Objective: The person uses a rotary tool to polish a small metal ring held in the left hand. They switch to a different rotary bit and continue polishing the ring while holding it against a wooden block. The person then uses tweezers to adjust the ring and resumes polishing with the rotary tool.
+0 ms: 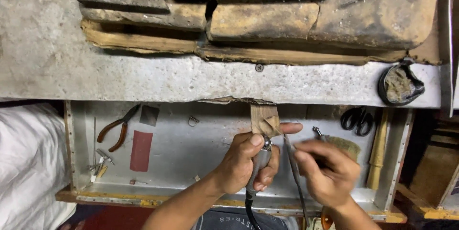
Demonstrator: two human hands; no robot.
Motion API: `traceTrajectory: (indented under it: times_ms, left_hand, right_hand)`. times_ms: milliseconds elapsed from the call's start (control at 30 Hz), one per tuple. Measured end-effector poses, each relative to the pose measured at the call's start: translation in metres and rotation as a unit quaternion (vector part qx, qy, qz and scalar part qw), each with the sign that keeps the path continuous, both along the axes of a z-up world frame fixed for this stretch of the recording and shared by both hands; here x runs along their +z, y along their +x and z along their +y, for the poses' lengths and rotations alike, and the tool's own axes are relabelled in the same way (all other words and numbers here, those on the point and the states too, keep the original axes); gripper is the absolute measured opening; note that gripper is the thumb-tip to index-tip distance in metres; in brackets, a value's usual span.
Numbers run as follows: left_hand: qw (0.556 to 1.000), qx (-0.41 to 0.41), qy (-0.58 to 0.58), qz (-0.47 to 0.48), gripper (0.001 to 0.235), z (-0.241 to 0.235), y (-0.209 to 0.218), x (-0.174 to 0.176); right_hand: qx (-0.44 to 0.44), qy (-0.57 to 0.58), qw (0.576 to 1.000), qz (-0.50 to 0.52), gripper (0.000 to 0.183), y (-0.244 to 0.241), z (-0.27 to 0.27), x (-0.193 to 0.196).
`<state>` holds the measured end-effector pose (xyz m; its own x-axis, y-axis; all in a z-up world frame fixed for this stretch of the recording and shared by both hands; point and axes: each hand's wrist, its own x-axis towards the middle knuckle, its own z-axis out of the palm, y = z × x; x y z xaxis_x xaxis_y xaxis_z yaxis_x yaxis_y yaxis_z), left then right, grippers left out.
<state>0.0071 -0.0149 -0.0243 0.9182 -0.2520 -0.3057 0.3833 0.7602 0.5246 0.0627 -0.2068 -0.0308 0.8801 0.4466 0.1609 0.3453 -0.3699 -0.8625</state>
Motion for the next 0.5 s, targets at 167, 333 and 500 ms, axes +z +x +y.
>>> traceTrajectory:
  times_ms: [167,333,500]
  left_hand:
    - [1.000,-0.008,-0.005,-0.002,0.072,0.000,-0.001,-0.004]
    - [1.000,-0.004,0.013,-0.013,0.070,0.001,-0.001,0.002]
    - [1.000,-0.020,0.011,-0.007,0.072,0.003,-0.001,0.004]
  right_hand:
    - [0.041,-0.005,0.998,-0.041,0.012,0.006,0.014,0.002]
    - [0.021,0.038,0.999,-0.020,0.012,0.004,0.007,0.001]
    - [-0.009,0.006,1.000,0.003,0.012,-0.003,0.003,-0.001]
